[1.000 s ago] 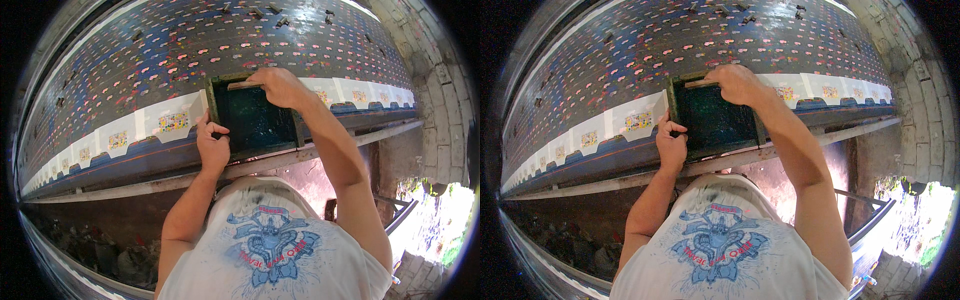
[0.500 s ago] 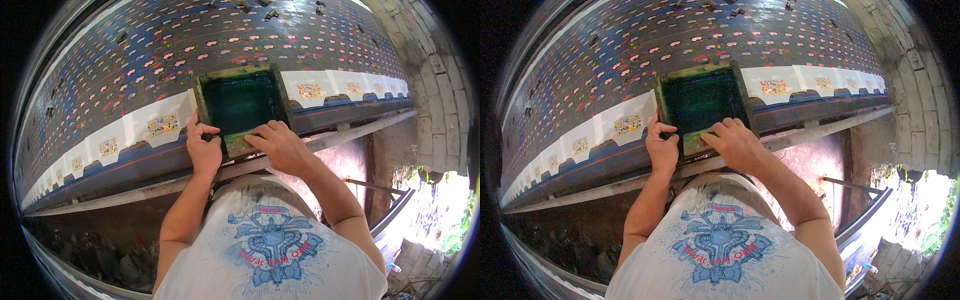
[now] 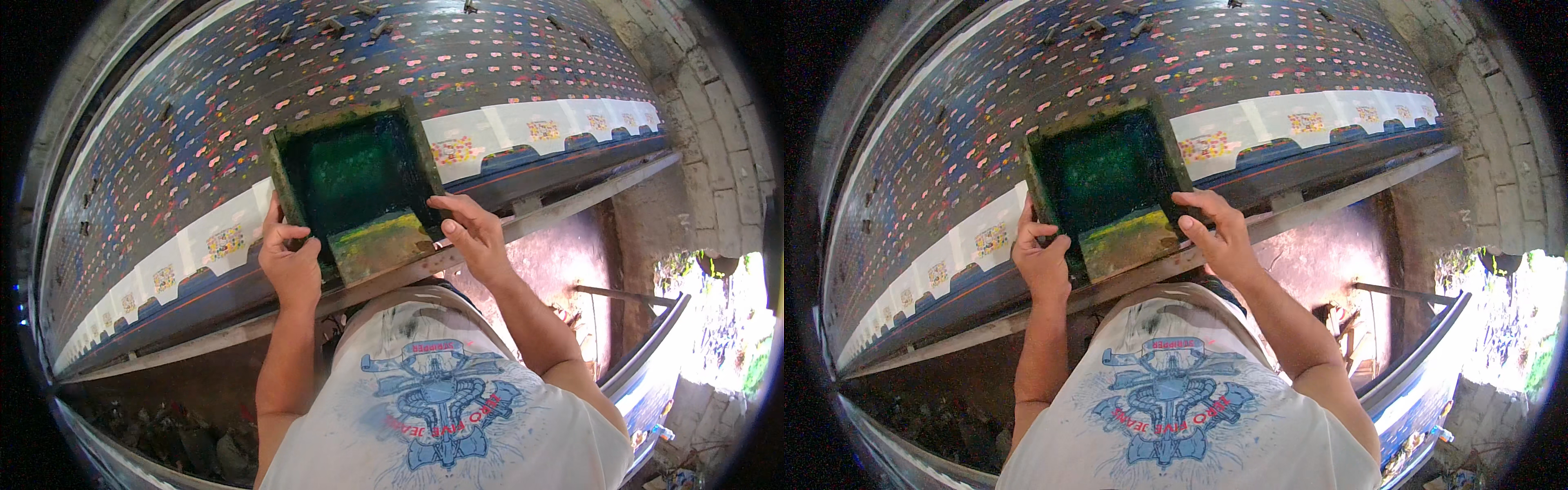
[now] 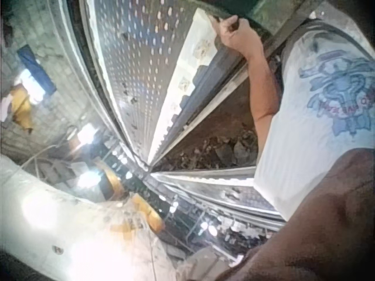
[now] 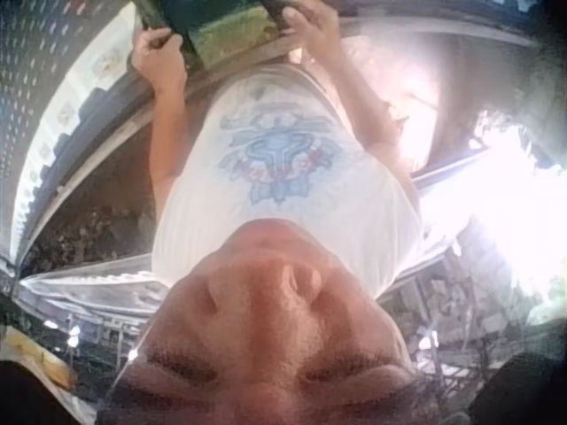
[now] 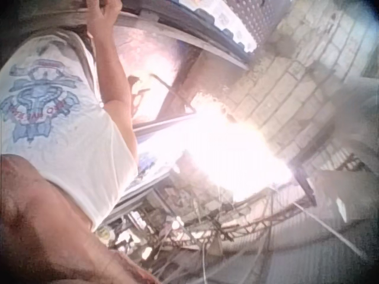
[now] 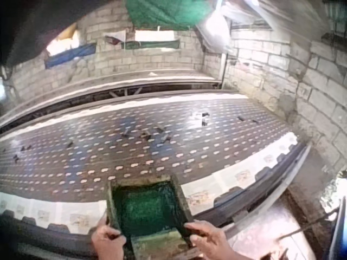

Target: The person holds a screen printing frame and repeatedly rubs a squeegee across a green ink bed to spread and smooth the ink. The person occasionally lifts and repositions the frame while continuing to work the ink with the squeegee.

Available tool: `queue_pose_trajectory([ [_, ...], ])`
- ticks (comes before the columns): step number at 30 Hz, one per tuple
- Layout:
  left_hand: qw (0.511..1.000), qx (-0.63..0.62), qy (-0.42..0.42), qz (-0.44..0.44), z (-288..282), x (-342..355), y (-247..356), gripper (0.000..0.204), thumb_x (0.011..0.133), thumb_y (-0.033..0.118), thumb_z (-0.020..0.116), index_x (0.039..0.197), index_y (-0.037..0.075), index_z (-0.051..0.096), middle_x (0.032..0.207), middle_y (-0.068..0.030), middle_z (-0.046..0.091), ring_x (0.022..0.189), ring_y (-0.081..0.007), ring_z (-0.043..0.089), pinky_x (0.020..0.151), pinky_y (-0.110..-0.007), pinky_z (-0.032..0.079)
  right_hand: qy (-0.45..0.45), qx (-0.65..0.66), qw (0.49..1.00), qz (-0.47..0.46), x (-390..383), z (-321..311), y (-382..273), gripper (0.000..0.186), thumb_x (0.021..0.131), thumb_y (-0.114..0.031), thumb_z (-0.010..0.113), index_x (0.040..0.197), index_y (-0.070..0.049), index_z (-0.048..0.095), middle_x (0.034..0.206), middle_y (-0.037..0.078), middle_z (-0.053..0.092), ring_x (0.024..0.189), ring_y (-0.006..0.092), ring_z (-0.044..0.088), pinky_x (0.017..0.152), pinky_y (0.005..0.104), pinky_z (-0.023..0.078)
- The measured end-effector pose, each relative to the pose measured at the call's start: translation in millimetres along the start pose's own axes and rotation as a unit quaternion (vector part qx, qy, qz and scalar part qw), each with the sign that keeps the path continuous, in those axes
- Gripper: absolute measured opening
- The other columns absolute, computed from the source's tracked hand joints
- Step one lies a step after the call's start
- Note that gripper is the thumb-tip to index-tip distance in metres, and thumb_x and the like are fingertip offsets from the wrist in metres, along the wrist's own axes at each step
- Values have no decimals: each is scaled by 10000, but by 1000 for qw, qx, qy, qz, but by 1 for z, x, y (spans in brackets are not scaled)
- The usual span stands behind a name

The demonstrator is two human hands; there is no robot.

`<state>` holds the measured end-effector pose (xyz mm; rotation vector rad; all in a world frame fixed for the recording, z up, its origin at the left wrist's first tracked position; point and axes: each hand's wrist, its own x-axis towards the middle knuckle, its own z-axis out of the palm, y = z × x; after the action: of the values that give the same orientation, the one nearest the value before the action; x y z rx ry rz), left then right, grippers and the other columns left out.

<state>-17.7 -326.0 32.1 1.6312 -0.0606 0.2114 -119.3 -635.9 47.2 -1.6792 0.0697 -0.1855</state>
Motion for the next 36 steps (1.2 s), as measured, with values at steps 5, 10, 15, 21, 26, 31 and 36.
queue_pose_trajectory([
  [5,1000,-8,8,8,82,-6,-4,263,757,-187,703,840,58,657,1747,-309,499,1685,-386,417,1358,-459,286,24,4,999,-33,10,-76,-1,421,1068,-308,776,1398,-47,779,1311,150,821,1280,281,717,1225,470,452],
  [10,1000,11,-9,-7,142,-20,-13,290,747,-204,694,855,64,664,1759,-301,489,1669,-358,447,1337,-432,315,-2,-56,998,-24,9,-146,5,432,1063,-325,747,1399,-56,783,1186,132,841,1224,288,731,1299,526,385],
  [15,999,-28,-22,-2,145,-18,-9,308,749,-231,681,876,49,657,1765,-299,482,1646,-335,476,1305,-410,355,-80,-18,996,-35,8,-171,6,484,1077,-336,742,1437,-13,765,1304,159,742,1201,234,714,1188,450,478],
  [21,998,-53,12,-34,150,-32,-6,294,755,-235,666,860,40,655,1771,-289,479,1646,-336,476,1312,-412,348,-103,-53,986,-123,18,-192,-4,517,1065,-383,751,1409,3,774,1447,191,662,1153,225,703,1174,460,476],
  [26,996,-83,-8,-38,175,-41,-13,288,752,-230,671,853,39,647,1778,-281,474,1657,-342,461,1320,-412,333,-97,-24,994,-50,9,-206,10,505,1077,-371,746,1409,8,772,1536,227,632,1140,223,708,1129,442,512],
  [31,997,-72,-18,-35,176,-40,-14,284,740,-228,673,846,34,645,1781,-273,475,1651,-342,469,1331,-419,318,-86,-8,996,-36,6,-205,19,536,1081,-406,759,1421,8,768,1571,236,610,1129,224,718,1096,428,527],
  [36,995,-85,-21,-51,177,-37,-20,265,733,-212,687,836,30,652,1768,-273,494,1644,-333,480,1323,-411,329,-70,-14,997,-23,5,-206,24,563,1070,-433,775,1431,-1,766,1561,218,620,1156,235,729,1107,425,517],
])
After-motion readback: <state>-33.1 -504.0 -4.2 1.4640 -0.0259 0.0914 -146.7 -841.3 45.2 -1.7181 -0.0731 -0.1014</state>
